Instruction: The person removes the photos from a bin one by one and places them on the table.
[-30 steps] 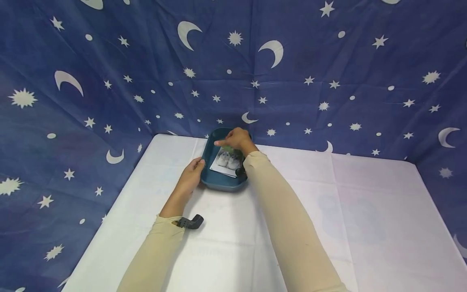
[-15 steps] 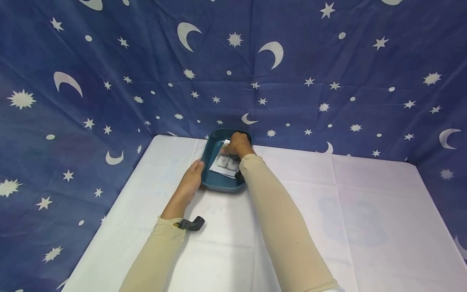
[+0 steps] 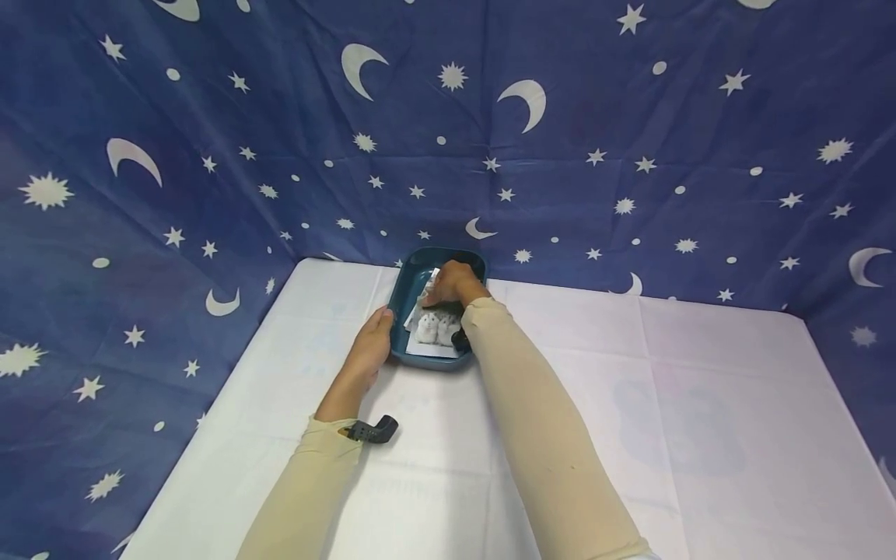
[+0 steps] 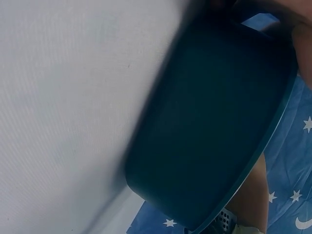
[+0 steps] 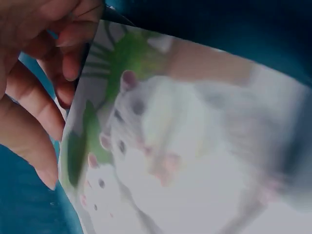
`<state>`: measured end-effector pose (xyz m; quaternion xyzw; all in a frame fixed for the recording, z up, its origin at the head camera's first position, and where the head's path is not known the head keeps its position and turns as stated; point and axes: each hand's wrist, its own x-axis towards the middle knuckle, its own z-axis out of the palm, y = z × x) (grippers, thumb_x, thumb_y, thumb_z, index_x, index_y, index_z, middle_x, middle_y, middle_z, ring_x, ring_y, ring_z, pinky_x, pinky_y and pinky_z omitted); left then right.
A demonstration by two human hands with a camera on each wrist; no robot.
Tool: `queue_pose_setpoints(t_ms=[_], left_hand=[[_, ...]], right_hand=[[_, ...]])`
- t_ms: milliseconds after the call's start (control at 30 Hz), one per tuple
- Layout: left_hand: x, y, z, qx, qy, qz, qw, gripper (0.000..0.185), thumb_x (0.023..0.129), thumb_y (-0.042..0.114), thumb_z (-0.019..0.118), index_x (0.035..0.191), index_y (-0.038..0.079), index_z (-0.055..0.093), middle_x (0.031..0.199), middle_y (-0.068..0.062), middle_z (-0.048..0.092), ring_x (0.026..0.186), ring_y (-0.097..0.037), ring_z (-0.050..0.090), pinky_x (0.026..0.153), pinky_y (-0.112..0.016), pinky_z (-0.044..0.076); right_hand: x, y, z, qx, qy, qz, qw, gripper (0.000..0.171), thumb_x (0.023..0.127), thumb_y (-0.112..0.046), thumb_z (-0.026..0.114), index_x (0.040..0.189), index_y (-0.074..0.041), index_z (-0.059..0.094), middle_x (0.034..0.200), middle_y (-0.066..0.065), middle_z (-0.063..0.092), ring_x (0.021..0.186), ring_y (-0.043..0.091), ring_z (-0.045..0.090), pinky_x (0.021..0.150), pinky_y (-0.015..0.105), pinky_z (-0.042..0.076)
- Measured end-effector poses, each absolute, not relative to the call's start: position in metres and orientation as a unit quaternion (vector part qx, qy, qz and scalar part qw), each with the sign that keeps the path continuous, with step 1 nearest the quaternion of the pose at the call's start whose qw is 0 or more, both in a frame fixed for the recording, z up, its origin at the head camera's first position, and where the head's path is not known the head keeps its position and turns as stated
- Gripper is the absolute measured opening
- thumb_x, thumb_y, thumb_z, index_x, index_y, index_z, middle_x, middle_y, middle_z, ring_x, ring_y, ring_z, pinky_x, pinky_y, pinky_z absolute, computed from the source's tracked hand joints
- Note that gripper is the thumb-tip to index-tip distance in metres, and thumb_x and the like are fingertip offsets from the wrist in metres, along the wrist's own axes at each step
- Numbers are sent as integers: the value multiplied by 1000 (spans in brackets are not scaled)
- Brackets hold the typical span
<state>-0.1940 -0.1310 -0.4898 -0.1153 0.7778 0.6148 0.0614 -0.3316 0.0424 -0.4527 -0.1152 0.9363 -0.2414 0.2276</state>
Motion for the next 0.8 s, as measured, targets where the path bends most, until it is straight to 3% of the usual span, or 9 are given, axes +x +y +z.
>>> queue_pose_setpoints(t_ms=[300,467,633,800], left_hand=[[-194,-129,-491,-123,771,621,64,57,112,43,30,161,13,31,166,-14,32,156,-34,22,126,-56,21],[-194,-130,-489,-126,770,623,64,58,112,42,30,161,12,30,166,-14,31,156,-34,21,126,-55,20],[-193,-129,-488,-124,769,624,66,57,112,42,31,161,12,30,166,-14,31,156,-34,21,127,-55,19],[-194,-128,-488,-123,768,625,70,58,112,42,30,162,12,28,167,-14,29,157,-34,20,127,-56,19]], right_hand=[[-329,43,-443,-193,925,-217,246,21,85,-33,84,87,-14,76,101,0,72,92,17,59,83,30,50],[-324,42,-432,-214,911,-242,254,14,89,-25,81,90,-13,72,106,2,70,88,18,54,74,29,45],[-321,44,-429,-221,906,-248,261,12,91,-21,79,101,-16,75,115,2,66,91,19,52,76,30,44],[-315,56,-427,-207,900,-300,239,15,89,-16,80,104,-17,76,117,4,70,96,20,60,80,32,48]])
